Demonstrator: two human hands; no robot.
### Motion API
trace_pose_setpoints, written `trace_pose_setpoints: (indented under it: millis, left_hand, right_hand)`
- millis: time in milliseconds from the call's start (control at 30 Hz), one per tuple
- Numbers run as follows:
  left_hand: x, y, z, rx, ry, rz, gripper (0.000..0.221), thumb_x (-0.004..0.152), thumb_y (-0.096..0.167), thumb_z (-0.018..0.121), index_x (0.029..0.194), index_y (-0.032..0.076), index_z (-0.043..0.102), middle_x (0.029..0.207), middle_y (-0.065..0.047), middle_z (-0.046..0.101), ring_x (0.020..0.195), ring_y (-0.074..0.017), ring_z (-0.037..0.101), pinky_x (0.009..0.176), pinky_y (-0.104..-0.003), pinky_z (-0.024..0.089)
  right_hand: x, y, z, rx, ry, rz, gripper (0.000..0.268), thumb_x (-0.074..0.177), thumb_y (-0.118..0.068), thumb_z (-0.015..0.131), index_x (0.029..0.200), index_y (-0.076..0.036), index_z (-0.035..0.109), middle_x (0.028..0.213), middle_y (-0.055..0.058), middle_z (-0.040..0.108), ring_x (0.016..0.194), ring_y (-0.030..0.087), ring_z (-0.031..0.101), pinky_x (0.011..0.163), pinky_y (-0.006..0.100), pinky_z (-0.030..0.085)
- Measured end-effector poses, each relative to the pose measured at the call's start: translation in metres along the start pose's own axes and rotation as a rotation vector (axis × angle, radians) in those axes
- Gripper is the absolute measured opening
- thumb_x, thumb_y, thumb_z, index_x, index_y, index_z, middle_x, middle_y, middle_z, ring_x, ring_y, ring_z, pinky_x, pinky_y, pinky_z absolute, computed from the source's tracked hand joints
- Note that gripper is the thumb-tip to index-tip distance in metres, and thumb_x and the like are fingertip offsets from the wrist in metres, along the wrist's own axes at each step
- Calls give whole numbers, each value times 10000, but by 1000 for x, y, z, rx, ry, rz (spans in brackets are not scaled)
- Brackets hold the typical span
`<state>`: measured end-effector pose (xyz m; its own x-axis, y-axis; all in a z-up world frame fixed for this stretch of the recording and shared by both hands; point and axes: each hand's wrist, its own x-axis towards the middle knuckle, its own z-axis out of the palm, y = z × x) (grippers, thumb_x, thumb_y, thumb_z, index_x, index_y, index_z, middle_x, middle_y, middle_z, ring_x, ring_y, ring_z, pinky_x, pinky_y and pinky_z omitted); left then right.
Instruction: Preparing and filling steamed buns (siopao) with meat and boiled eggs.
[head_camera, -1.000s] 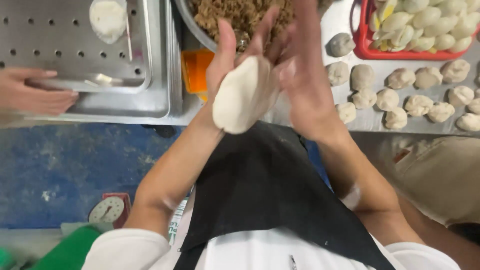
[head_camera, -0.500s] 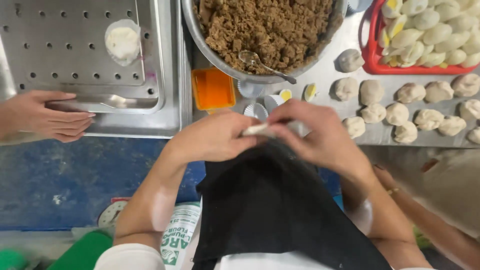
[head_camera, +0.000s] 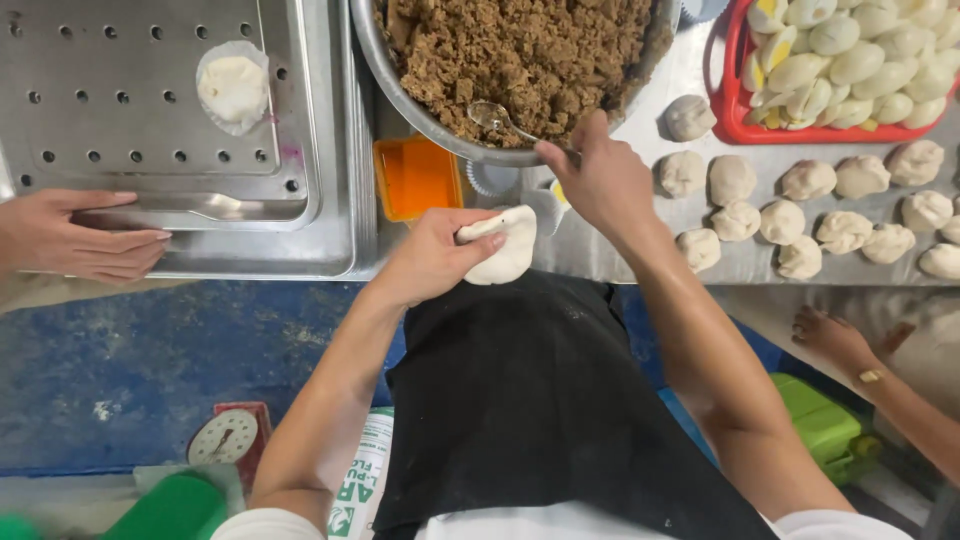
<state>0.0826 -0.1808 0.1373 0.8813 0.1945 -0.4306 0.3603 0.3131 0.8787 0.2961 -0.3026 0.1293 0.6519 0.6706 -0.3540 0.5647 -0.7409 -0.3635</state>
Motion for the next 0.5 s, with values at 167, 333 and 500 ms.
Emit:
trace_pose_setpoints:
  millis: [167,333,500]
  left_hand:
    - [4,-41,-3,-183,97,16,357,993,149,682,1299,-35,676,1106,-62,751,966,-109,699,867,-276,573]
    - [8,-41,-10,-533,302,-34,404,946,90,687,1313,-63,616,1181,-124,728,1029,-185,725,919,-333,594]
    - [15,-45,-34,-765,567,-37,363,962,124,652,1262,-79,622,1163,-155,724,1027,-239,734,906,-395,608]
  right_hand:
    - [13,-26,4,69,74,-103,382,987,-458,670,1073,-93,601,739,173,713,700,412,705,614,524,536]
    - [30,-22,26,17,51,-279,213,1048,-313,608,1063,-104,645,747,166,724,684,394,699,642,526,533]
    - [31,-52,11,109,108,-345,186,1086,-174,539,1164,-42,643,763,161,716,638,350,697,607,492,533]
